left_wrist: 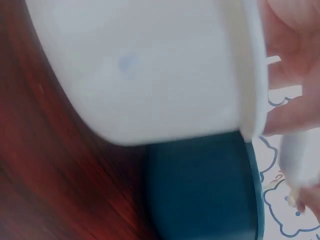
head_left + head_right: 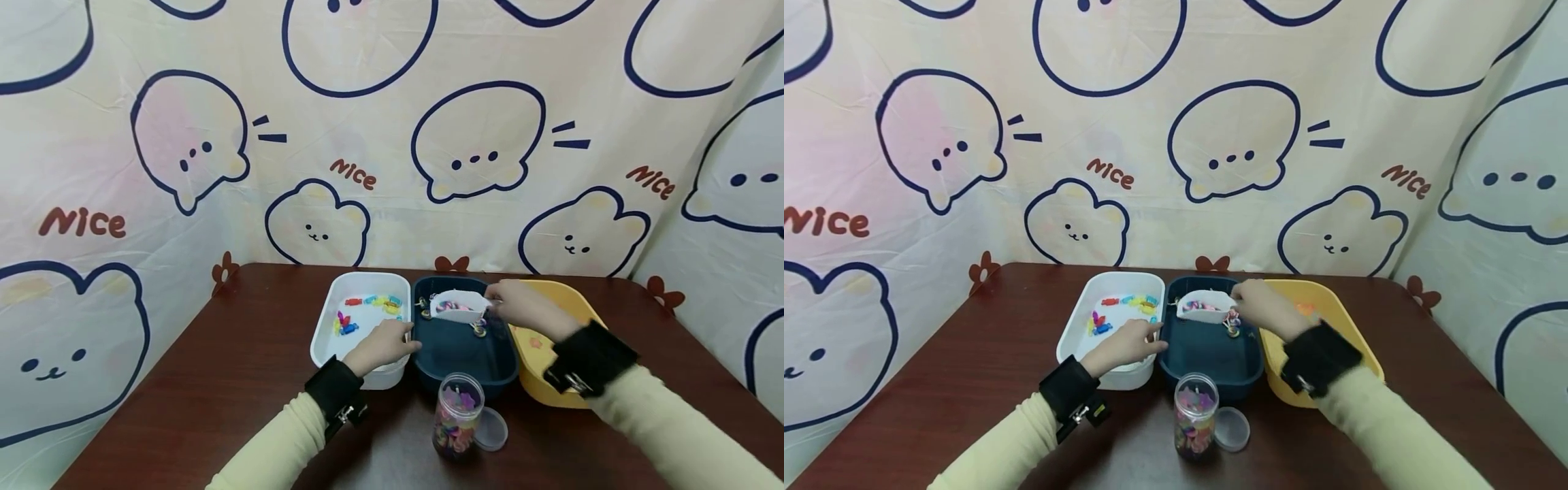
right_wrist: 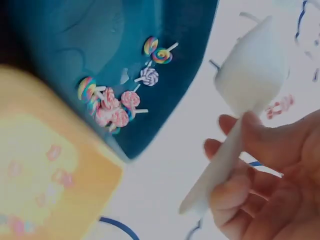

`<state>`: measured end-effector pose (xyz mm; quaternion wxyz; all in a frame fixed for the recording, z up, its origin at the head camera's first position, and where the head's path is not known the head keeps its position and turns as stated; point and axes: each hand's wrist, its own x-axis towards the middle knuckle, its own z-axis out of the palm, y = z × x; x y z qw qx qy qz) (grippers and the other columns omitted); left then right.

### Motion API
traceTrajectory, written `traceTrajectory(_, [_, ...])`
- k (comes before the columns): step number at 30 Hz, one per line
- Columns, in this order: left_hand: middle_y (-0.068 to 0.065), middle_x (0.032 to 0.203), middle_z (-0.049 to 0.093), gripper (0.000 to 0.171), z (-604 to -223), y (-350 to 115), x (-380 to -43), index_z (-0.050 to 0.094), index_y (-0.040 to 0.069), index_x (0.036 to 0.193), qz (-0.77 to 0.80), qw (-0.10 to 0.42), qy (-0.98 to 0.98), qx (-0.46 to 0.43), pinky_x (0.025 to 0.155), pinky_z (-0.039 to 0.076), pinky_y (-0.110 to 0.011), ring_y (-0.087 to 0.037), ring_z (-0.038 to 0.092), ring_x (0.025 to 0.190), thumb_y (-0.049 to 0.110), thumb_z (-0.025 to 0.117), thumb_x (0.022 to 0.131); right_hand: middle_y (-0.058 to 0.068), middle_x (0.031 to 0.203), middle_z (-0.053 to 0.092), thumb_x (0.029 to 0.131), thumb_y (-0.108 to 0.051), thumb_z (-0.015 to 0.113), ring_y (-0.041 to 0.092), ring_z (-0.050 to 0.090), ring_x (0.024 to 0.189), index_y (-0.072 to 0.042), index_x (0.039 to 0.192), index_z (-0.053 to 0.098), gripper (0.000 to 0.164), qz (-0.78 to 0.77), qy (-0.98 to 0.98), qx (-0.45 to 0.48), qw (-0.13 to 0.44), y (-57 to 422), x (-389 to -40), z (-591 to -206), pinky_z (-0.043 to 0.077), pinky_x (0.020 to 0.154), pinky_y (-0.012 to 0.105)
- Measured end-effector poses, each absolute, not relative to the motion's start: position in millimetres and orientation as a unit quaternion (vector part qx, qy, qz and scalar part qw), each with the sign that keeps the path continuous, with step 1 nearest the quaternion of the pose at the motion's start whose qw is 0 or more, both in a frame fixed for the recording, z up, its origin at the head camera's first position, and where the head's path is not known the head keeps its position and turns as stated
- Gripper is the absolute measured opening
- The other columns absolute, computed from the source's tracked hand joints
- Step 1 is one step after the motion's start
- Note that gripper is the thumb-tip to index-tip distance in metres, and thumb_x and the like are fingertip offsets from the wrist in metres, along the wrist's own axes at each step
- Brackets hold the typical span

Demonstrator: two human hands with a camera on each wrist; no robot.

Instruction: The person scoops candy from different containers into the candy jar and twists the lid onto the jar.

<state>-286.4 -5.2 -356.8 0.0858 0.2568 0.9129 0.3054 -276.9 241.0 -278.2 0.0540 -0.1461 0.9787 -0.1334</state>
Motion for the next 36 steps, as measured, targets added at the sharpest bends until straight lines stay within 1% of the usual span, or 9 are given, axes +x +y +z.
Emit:
traceTrajectory(2, [-0.023,0.11,0.07,0.036,-356.3,-9.9,-283.1,0.064,-0.009,0.129,0.324,0.076,0.903,0.27,0.085,0.057,-0.04,-0.029,0.066,0.095,0.017,0.059,0.104,0.014,0.089,0.065,0.095,0.006,0.057,0.021,0.056,0.076,0.008,0.104,0.069,0.016,-0.137,0.977,-0.161,0.033,250.4,-255.5,-275.6,0.053,0.067,0.033])
traceTrajectory(5, [-0.023,0.128,0.064,0.04,-356.0,-16.8,-270.6,0.059,-0.006,0.138,0.369,0.076,0.87,0.317,0.1,0.054,-0.046,-0.032,0.062,0.111,0.02,0.052,0.108,0.012,0.09,0.066,0.091,0.01,0.061,0.02,0.055,0.077,0.005,0.105,0.072,0.018,-0.13,0.975,-0.181,-0.012,265.4,-227.6,-279.0,0.055,0.069,0.037])
traceTrajectory(8, [-0.024,0.14,0.059,0.044,-357.4,-21.7,-252.3,0.051,-0.003,0.147,0.409,0.116,0.82,0.382,0.107,0.052,-0.042,-0.034,0.059,0.124,0.02,0.048,0.11,0.005,0.088,0.065,0.088,0.008,0.068,0.016,0.052,0.078,0.0,0.103,0.076,0.019,-0.116,0.973,-0.192,-0.055,276.2,-205.8,-285.4,0.051,0.071,0.032])
traceTrajectory(11, [-0.019,0.147,0.055,0.049,-360.9,-19.4,-234.0,0.043,0.003,0.154,0.428,0.179,0.785,0.409,0.108,0.05,-0.031,-0.025,0.058,0.131,0.021,0.051,0.108,-0.001,0.088,0.063,0.086,0.006,0.073,0.014,0.049,0.08,-0.004,0.101,0.079,0.02,-0.094,0.969,-0.204,-0.1,278.1,-189.5,-291.5,0.046,0.069,0.028])
traceTrajectory(15, [-0.011,0.142,0.061,0.052,-366.1,-8.8,-217.8,0.047,0.01,0.152,0.467,0.216,0.768,0.382,0.101,0.05,-0.019,-0.006,0.058,0.116,0.023,0.062,0.104,0.001,0.092,0.064,0.078,0.009,0.08,0.018,0.052,0.087,-0.011,0.102,0.08,0.03,-0.039,0.963,-0.211,-0.163,269.0,-173.3,-295.1,0.053,0.072,0.03])
traceTrajectory(20, [-0.01,0.132,0.067,0.045,-370.5,-2.6,-213.1,0.055,0.008,0.144,0.499,0.203,0.762,0.359,0.096,0.05,-0.016,0.0,0.058,0.103,0.02,0.065,0.102,0.008,0.101,0.066,0.065,0.018,0.084,0.026,0.055,0.093,-0.016,0.103,0.08,0.051,0.021,0.948,-0.225,-0.224,256.9,-166.6,-295.3,0.059,0.075,0.039])
traceTrajectory(28, [-0.014,0.129,0.067,0.041,-370.7,-3.8,-215.9,0.059,0.002,0.139,0.489,0.186,0.763,0.38,0.093,0.049,-0.014,0.002,0.055,0.099,0.017,0.066,0.101,0.015,0.111,0.067,0.065,0.019,0.085,0.027,0.053,0.093,-0.014,0.106,0.079,0.054,0.026,0.925,-0.285,-0.248,249.2,-178.6,-290.1,0.056,0.073,0.035])
traceTrajectory(34, [-0.015,0.128,0.067,0.043,-368.8,-3.6,-215.9,0.059,0.003,0.141,0.483,0.184,0.769,0.376,0.091,0.049,-0.012,0.001,0.054,0.097,0.016,0.066,0.101,0.012,0.112,0.065,0.063,0.019,0.086,0.026,0.053,0.095,-0.017,0.108,0.079,0.058,0.018,0.927,-0.299,-0.225,252.9,-182.2,-286.0,0.059,0.073,0.032])
traceTrajectory(36, [-0.015,0.127,0.068,0.043,-368.4,-3.8,-215.7,0.059,0.002,0.141,0.484,0.186,0.767,0.378,0.091,0.049,-0.012,0.001,0.054,0.097,0.016,0.066,0.1,0.013,0.112,0.065,0.062,0.02,0.086,0.026,0.052,0.095,-0.016,0.11,0.079,0.06,0.016,0.923,-0.305,-0.232,254.6,-181.8,-283.9,0.059,0.071,0.031])
